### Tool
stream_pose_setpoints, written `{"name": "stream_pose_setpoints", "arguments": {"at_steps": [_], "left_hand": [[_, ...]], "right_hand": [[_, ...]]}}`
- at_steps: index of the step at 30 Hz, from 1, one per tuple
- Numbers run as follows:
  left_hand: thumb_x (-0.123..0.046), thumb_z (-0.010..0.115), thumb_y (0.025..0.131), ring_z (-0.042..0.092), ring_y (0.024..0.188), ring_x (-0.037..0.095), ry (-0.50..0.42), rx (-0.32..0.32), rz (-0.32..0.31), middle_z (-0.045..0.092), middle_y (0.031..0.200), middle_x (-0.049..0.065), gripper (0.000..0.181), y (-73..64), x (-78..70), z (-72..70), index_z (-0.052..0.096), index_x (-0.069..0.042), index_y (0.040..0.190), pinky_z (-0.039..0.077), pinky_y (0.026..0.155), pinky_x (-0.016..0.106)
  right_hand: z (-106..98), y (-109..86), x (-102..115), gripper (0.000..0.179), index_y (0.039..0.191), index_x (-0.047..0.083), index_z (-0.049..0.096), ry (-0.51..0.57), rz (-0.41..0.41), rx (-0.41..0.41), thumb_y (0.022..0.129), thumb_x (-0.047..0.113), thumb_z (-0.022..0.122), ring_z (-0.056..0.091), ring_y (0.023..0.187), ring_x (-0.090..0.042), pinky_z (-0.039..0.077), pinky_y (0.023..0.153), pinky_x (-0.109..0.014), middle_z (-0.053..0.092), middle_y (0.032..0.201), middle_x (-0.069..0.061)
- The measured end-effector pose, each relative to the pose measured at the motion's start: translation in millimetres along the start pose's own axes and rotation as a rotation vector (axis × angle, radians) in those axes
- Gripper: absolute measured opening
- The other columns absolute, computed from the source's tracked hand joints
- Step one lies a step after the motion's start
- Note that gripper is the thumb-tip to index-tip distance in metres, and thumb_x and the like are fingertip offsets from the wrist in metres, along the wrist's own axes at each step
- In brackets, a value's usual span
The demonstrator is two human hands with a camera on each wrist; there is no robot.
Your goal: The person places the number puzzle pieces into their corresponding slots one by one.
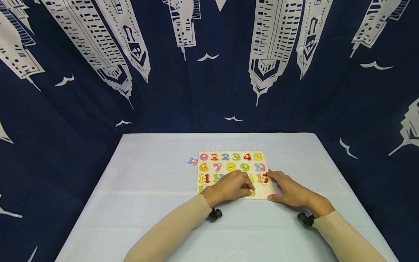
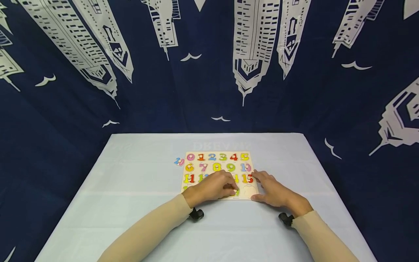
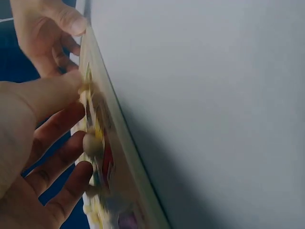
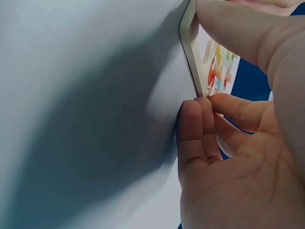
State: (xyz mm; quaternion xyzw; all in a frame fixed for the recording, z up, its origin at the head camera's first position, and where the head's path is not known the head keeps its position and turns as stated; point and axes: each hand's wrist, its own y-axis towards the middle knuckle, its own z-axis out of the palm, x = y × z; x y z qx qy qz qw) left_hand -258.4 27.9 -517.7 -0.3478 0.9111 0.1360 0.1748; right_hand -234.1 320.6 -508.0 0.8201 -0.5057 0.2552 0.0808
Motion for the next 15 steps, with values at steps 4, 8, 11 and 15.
{"name": "stream_pose_setpoints", "arguments": {"at_steps": [4,8,11,15], "left_hand": [[-0.032,0.084,0.111,0.071,0.116,0.007,-0.063,-0.06,-0.064,0.083,0.128,-0.009,0.023,-9.4,9.7,-10.5,0.089,-0.023,0.131,0.059,0.107,0.022],[-0.03,0.081,0.112,0.074,0.112,0.014,-0.076,-0.191,-0.162,0.083,0.126,-0.004,0.024,-22.2,30.8,-27.1,0.088,-0.021,0.133,0.063,0.102,0.03],[-0.027,0.081,0.112,0.075,0.109,0.017,-0.075,-0.283,-0.239,0.083,0.122,-0.001,0.023,-34.9,51.8,-38.5,0.088,-0.018,0.132,0.064,0.098,0.034],[-0.024,0.082,0.111,0.074,0.108,0.021,-0.066,-0.369,-0.351,0.081,0.121,0.003,0.024,-52.7,80.8,-50.8,0.087,-0.014,0.132,0.064,0.098,0.039]], "right_hand": [[1.4,-0.3,-1.0,0.096,0.171,-0.006,0.046,-0.001,-0.005,-0.003,0.101,0.037,0.094,0.063,0.145,-0.044,0.055,0.122,-0.066,0.055,0.169,-0.029],[2.1,0.7,0.1,0.096,0.172,-0.005,0.046,0.008,0.0,-0.008,0.1,0.037,0.095,0.063,0.146,-0.041,0.057,0.122,-0.063,0.054,0.17,-0.028],[2.0,0.7,0.3,0.096,0.171,-0.004,0.047,0.012,0.002,-0.016,0.099,0.037,0.095,0.065,0.144,-0.038,0.06,0.119,-0.058,0.055,0.17,-0.027],[0.9,-1.8,0.5,0.096,0.17,-0.005,0.048,0.04,0.006,-0.024,0.099,0.037,0.096,0.066,0.144,-0.038,0.061,0.118,-0.055,0.054,0.172,-0.027]]}}
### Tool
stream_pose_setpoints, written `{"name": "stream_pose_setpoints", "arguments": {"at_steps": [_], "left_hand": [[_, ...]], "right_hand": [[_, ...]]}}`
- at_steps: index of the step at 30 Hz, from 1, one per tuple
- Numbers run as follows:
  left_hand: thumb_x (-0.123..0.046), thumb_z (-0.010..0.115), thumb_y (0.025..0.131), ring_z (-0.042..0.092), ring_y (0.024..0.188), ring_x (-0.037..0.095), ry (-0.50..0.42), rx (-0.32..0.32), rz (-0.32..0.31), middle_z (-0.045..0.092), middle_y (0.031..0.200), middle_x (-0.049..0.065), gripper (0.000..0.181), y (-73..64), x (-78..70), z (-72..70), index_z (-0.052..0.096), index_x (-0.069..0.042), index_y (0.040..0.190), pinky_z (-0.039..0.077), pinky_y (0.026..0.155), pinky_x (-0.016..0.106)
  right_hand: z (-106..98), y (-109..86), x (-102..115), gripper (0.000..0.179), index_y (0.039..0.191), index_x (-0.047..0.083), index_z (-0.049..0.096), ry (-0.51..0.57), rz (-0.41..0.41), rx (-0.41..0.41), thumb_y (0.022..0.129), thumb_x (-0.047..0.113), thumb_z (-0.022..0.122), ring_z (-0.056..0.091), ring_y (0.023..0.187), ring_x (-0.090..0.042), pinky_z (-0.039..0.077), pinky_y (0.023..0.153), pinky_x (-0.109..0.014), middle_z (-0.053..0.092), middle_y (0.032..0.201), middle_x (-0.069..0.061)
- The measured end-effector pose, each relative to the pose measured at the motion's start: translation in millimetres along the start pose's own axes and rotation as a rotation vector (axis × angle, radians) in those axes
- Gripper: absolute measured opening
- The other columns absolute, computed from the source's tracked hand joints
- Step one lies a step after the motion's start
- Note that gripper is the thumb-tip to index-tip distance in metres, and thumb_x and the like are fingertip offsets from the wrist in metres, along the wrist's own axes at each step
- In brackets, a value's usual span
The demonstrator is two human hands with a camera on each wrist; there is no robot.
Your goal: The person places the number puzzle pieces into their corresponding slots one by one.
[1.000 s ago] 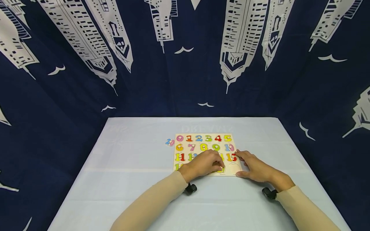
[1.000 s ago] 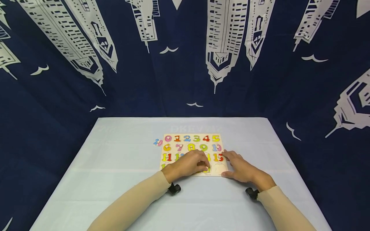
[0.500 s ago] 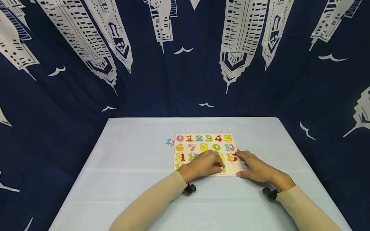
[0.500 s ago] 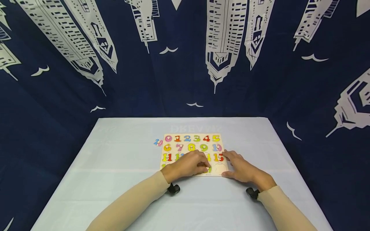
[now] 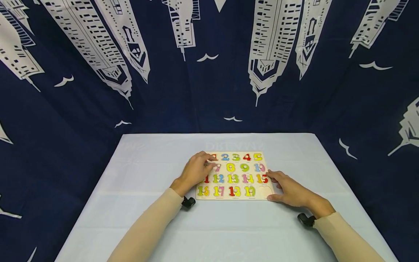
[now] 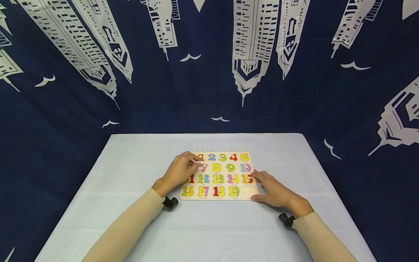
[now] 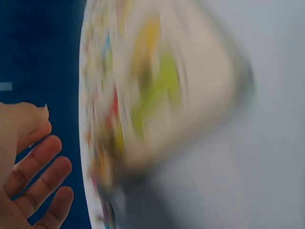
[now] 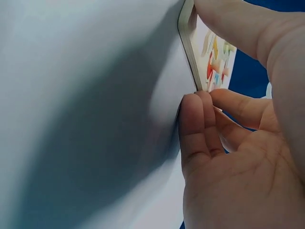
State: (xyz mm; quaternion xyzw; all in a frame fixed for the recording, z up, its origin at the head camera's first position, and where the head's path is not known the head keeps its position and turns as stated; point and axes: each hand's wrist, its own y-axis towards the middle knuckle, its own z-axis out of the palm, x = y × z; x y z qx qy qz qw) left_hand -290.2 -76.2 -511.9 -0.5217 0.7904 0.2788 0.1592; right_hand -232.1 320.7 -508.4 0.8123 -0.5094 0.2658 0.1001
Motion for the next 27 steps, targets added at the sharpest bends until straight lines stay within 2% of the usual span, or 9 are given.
{"name": "stream_pose_setpoints", "arguments": {"at_steps": [3,7,11,15,19,22,25,27], "left_hand": [[-0.021,0.083,0.11,0.072,0.106,0.024,0.048,-0.043,-0.072,0.08,0.119,0.007,0.024,-1.5,22.7,-12.4,0.087,-0.011,0.132,0.064,0.098,0.043],[-0.018,0.084,0.109,0.074,0.111,0.027,0.126,-0.033,-0.159,0.079,0.121,0.01,0.022,-3.8,45.1,-24.9,0.087,-0.008,0.128,0.065,0.104,0.046],[-0.016,0.084,0.109,0.076,0.118,0.029,0.153,0.015,-0.207,0.079,0.124,0.011,0.017,-4.8,57.0,-32.4,0.089,-0.009,0.123,0.064,0.108,0.048],[-0.015,0.084,0.109,0.076,0.12,0.03,0.165,0.009,-0.212,0.078,0.125,0.01,0.013,-5.6,60.1,-35.3,0.089,-0.01,0.119,0.064,0.109,0.049],[-0.018,0.086,0.108,0.077,0.118,0.029,0.173,-0.071,-0.194,0.077,0.127,0.01,0.012,-7.4,53.7,-35.2,0.088,-0.009,0.116,0.066,0.104,0.048],[-0.018,0.088,0.107,0.076,0.113,0.027,0.148,-0.118,-0.14,0.077,0.127,0.009,0.012,-6.4,39.1,-31.9,0.086,-0.01,0.115,0.067,0.101,0.046],[-0.017,0.088,0.106,0.076,0.109,0.025,0.095,-0.104,-0.06,0.08,0.124,0.007,0.012,-3.8,16.7,-23.1,0.086,-0.01,0.115,0.067,0.099,0.043],[-0.019,0.088,0.107,0.076,0.108,0.023,0.058,-0.06,-0.009,0.082,0.123,0.004,0.012,-2.7,-1.9,-14.0,0.087,-0.012,0.116,0.067,0.1,0.042]], "right_hand": [[-1.7,-1.1,0.5,0.098,0.17,-0.007,0.048,0.036,0.004,-0.007,0.098,0.037,0.097,0.068,0.143,-0.038,0.061,0.118,-0.055,0.057,0.17,-0.028],[-4.1,-4.1,-1.5,0.095,0.167,-0.009,0.052,0.063,0.004,-0.02,0.096,0.033,0.099,0.073,0.139,-0.039,0.063,0.116,-0.052,0.06,0.167,-0.028],[-5.6,-7.5,-4.4,0.086,0.161,-0.01,0.059,0.048,-0.022,-0.024,0.096,0.029,0.099,0.075,0.138,-0.043,0.064,0.114,-0.051,0.054,0.172,-0.031],[-5.1,-7.5,-5.9,0.083,0.159,-0.011,0.061,0.033,-0.04,-0.033,0.096,0.027,0.099,0.076,0.138,-0.044,0.065,0.113,-0.05,0.052,0.173,-0.032],[-4.1,-5.2,-6.3,0.083,0.159,-0.011,0.061,0.03,-0.044,-0.035,0.096,0.027,0.099,0.075,0.139,-0.044,0.064,0.114,-0.051,0.052,0.174,-0.032],[-4.4,-5.0,-5.7,0.083,0.159,-0.011,0.061,0.029,-0.035,-0.033,0.095,0.026,0.1,0.075,0.139,-0.043,0.064,0.114,-0.051,0.052,0.173,-0.031],[-5.1,-6.0,-5.1,0.084,0.159,-0.012,0.062,0.033,-0.03,-0.027,0.094,0.025,0.1,0.074,0.139,-0.044,0.064,0.114,-0.051,0.052,0.173,-0.032],[-5.3,-6.3,-5.2,0.084,0.159,-0.012,0.061,0.033,-0.03,-0.019,0.094,0.025,0.101,0.074,0.14,-0.045,0.063,0.114,-0.052,0.052,0.173,-0.032]]}}
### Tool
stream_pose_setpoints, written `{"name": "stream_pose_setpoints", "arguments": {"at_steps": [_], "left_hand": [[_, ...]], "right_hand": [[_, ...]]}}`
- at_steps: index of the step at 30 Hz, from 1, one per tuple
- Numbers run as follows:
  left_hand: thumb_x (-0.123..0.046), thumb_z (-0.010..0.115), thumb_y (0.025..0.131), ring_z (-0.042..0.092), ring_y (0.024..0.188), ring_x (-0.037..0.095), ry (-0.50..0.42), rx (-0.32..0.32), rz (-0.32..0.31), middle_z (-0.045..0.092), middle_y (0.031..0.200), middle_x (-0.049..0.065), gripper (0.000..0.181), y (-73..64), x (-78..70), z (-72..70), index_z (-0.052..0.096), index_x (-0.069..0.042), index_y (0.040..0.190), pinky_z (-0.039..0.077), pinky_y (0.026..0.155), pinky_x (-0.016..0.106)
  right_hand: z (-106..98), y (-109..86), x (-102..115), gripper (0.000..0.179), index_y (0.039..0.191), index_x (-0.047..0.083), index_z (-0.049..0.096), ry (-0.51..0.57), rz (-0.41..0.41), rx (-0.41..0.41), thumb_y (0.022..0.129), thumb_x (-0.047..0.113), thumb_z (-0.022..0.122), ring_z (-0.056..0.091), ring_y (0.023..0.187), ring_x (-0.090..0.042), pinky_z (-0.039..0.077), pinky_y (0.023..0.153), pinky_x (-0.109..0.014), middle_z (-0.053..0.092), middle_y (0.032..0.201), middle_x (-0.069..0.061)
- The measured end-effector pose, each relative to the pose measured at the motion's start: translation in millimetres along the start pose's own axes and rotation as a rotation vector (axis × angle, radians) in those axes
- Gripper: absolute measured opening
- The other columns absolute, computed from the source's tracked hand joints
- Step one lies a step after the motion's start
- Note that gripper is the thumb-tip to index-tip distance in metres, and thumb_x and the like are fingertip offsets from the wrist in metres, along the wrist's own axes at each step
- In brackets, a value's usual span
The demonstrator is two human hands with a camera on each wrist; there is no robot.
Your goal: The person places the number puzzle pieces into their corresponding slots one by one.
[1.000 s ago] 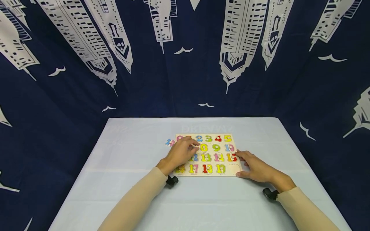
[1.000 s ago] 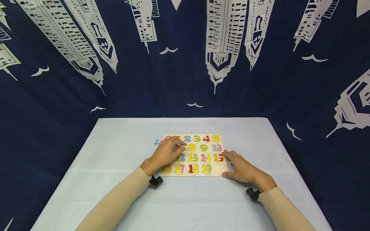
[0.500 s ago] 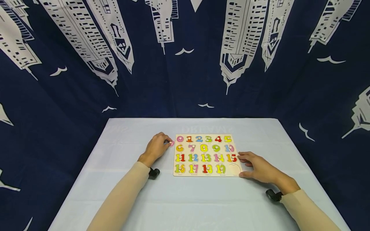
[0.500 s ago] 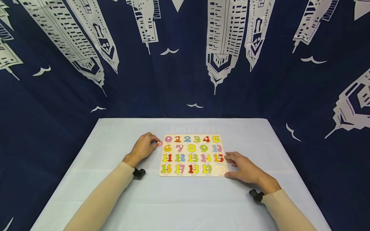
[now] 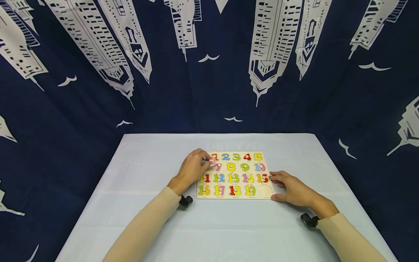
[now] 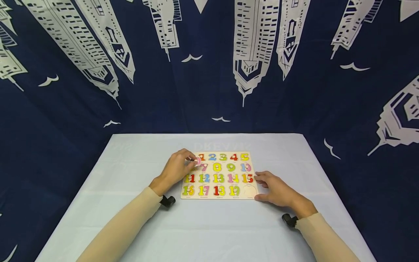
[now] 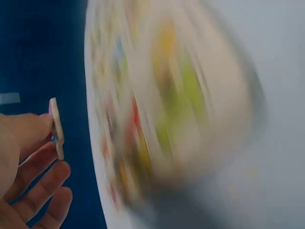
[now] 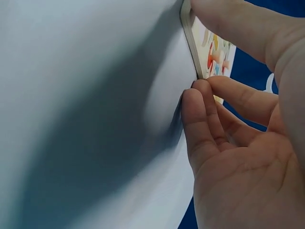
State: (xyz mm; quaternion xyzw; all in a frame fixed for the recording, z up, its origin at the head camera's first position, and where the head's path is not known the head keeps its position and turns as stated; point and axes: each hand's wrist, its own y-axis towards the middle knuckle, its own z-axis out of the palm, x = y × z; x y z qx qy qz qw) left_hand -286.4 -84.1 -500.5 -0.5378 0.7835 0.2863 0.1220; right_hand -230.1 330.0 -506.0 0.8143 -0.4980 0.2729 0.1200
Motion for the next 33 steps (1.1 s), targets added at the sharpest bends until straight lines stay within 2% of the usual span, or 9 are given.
{"name": "stream_pose_setpoints", "arguments": {"at_steps": [3,8,11,14,19,23,33], "left_hand": [[-0.024,0.087,0.108,0.078,0.109,0.02,-0.036,0.083,0.075,0.083,0.123,0.0,0.012,1.1,-31.7,15.8,0.088,-0.016,0.118,0.067,0.1,0.037],[-0.032,0.086,0.11,0.073,0.106,0.009,0.0,0.203,0.195,0.083,0.124,-0.007,0.014,3.7,-80.5,48.0,0.087,-0.022,0.119,0.062,0.097,0.023],[-0.033,0.086,0.11,0.068,0.102,0.006,0.021,0.246,0.259,0.083,0.119,-0.008,0.014,7.1,-102.7,65.8,0.087,-0.023,0.118,0.058,0.092,0.02],[-0.034,0.086,0.109,0.066,0.101,0.004,0.042,0.286,0.288,0.083,0.116,-0.01,0.011,10.1,-120.2,81.4,0.087,-0.024,0.116,0.056,0.09,0.018],[-0.034,0.087,0.108,0.067,0.1,0.003,0.119,0.331,0.335,0.082,0.11,-0.015,0.009,13.7,-137.3,105.2,0.089,-0.027,0.112,0.053,0.086,0.015],[-0.037,0.087,0.107,0.07,0.102,0.005,0.205,0.317,0.373,0.082,0.11,-0.016,0.007,14.8,-143.6,117.7,0.089,-0.03,0.108,0.053,0.084,0.016],[-0.038,0.088,0.107,0.066,0.095,0.004,0.3,0.291,0.381,0.081,0.107,-0.018,0.004,9.4,-146.9,119.8,0.091,-0.037,0.109,0.05,0.077,0.017]], "right_hand": [[-1.0,0.2,0.2,0.086,0.16,-0.012,0.06,-0.006,0.001,0.013,0.093,0.026,0.101,0.073,0.142,-0.045,0.062,0.116,-0.053,0.051,0.174,-0.032],[-1.3,1.5,0.4,0.09,0.161,-0.012,0.059,-0.009,0.002,0.031,0.091,0.023,0.103,0.072,0.143,-0.046,0.061,0.117,-0.055,0.049,0.175,-0.033],[-1.9,1.0,1.4,0.09,0.161,-0.013,0.058,-0.005,-0.006,0.035,0.091,0.023,0.103,0.072,0.142,-0.047,0.061,0.117,-0.055,0.048,0.175,-0.035],[-2.8,0.0,1.9,0.09,0.161,-0.014,0.057,0.003,-0.018,0.033,0.092,0.023,0.102,0.073,0.141,-0.047,0.062,0.116,-0.055,0.048,0.174,-0.036],[-3.0,-1.1,2.2,0.09,0.161,-0.014,0.057,0.008,-0.031,0.03,0.092,0.022,0.101,0.075,0.138,-0.047,0.062,0.115,-0.055,0.049,0.173,-0.036],[-2.5,-1.6,2.1,0.088,0.161,-0.014,0.057,0.015,-0.043,0.025,0.093,0.021,0.1,0.075,0.138,-0.047,0.062,0.115,-0.056,0.051,0.172,-0.036],[-1.1,-1.3,0.3,0.087,0.16,-0.014,0.058,0.008,-0.052,0.018,0.093,0.022,0.1,0.075,0.138,-0.046,0.061,0.115,-0.057,0.051,0.172,-0.036]]}}
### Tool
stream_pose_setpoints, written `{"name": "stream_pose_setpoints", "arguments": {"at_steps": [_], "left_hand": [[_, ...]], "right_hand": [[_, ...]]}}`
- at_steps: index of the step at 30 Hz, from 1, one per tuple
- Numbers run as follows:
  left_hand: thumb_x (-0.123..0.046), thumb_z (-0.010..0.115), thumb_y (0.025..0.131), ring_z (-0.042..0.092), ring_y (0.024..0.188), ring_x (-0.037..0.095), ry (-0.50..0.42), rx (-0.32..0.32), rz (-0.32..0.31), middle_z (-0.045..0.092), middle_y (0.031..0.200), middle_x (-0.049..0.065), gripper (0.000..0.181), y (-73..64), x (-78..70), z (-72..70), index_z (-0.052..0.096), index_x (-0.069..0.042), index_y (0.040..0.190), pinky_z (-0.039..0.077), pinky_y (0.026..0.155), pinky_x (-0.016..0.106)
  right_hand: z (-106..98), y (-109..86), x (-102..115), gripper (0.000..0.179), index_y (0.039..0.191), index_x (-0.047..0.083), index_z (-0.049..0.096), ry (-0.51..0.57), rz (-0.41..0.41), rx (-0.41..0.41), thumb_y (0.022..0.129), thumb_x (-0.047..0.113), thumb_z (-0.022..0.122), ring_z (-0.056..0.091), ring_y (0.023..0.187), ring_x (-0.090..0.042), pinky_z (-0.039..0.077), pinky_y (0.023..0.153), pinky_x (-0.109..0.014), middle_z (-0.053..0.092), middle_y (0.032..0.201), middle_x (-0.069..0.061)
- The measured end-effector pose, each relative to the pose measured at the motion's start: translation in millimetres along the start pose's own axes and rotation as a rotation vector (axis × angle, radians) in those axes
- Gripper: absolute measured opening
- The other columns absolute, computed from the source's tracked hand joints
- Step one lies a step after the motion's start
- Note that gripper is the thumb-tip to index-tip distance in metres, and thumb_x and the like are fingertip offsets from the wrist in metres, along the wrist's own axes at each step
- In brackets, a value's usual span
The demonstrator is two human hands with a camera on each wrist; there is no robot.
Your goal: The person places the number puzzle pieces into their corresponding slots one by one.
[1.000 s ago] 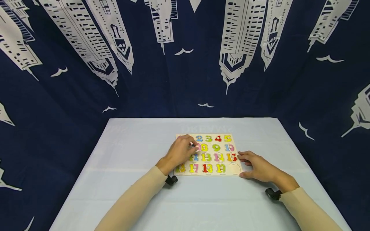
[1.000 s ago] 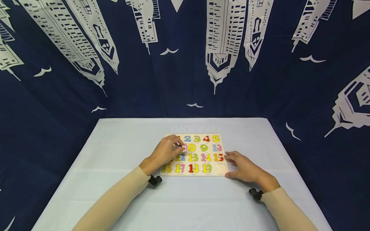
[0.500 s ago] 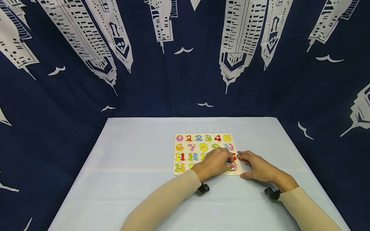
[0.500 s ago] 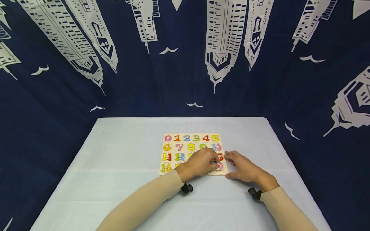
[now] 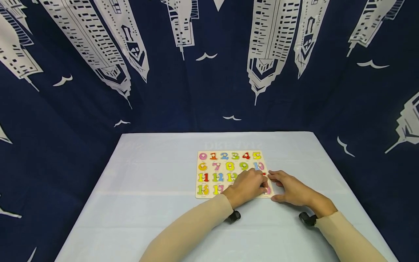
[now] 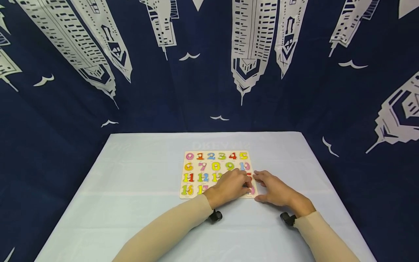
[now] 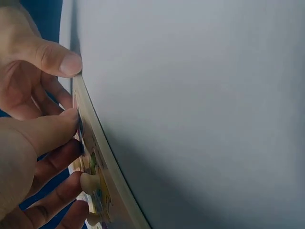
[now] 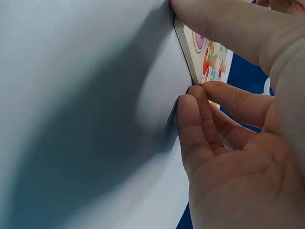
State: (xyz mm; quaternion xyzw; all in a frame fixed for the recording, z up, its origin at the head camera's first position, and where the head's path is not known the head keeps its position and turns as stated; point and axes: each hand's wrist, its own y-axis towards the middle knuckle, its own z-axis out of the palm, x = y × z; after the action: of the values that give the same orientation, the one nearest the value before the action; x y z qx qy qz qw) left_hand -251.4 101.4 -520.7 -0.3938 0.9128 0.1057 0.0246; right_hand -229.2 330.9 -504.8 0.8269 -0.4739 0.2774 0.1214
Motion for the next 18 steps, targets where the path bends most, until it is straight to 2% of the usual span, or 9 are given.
{"name": "stream_pose_setpoints", "arguments": {"at_steps": [4,8,13,18], "left_hand": [[-0.037,0.087,0.107,0.069,0.099,0.005,0.038,-0.008,0.009,0.082,0.109,-0.019,0.005,0.7,-2.3,-1.7,0.091,-0.037,0.11,0.055,0.083,0.02],[-0.037,0.086,0.107,0.073,0.107,0.006,0.053,0.021,0.027,0.081,0.117,-0.017,0.011,-0.5,-2.4,-2.6,0.091,-0.038,0.116,0.06,0.093,0.024],[-0.038,0.085,0.108,0.074,0.118,0.009,-0.041,0.052,0.033,0.079,0.132,-0.011,0.023,-9.1,2.8,-7.6,0.089,-0.034,0.131,0.062,0.104,0.029],[-0.039,0.083,0.11,0.074,0.125,0.01,-0.15,0.025,0.014,0.077,0.138,-0.008,0.033,-29.1,19.0,-15.4,0.084,-0.028,0.142,0.063,0.107,0.031]], "right_hand": [[-1.8,-1.6,0.2,0.086,0.159,-0.014,0.058,-0.002,-0.009,-0.01,0.093,0.021,0.1,0.075,0.137,-0.047,0.061,0.115,-0.058,0.052,0.171,-0.037],[-1.7,-3.9,1.2,0.086,0.16,-0.014,0.058,0.007,0.002,-0.007,0.094,0.021,0.1,0.074,0.138,-0.048,0.06,0.116,-0.059,0.051,0.172,-0.037],[0.1,-4.7,1.8,0.086,0.161,-0.013,0.058,-0.004,0.014,-0.018,0.094,0.021,0.099,0.074,0.139,-0.047,0.06,0.117,-0.058,0.051,0.173,-0.035],[3.1,-4.5,3.2,0.085,0.162,-0.011,0.057,0.007,0.016,-0.014,0.096,0.022,0.098,0.072,0.142,-0.046,0.059,0.119,-0.058,0.049,0.175,-0.034]]}}
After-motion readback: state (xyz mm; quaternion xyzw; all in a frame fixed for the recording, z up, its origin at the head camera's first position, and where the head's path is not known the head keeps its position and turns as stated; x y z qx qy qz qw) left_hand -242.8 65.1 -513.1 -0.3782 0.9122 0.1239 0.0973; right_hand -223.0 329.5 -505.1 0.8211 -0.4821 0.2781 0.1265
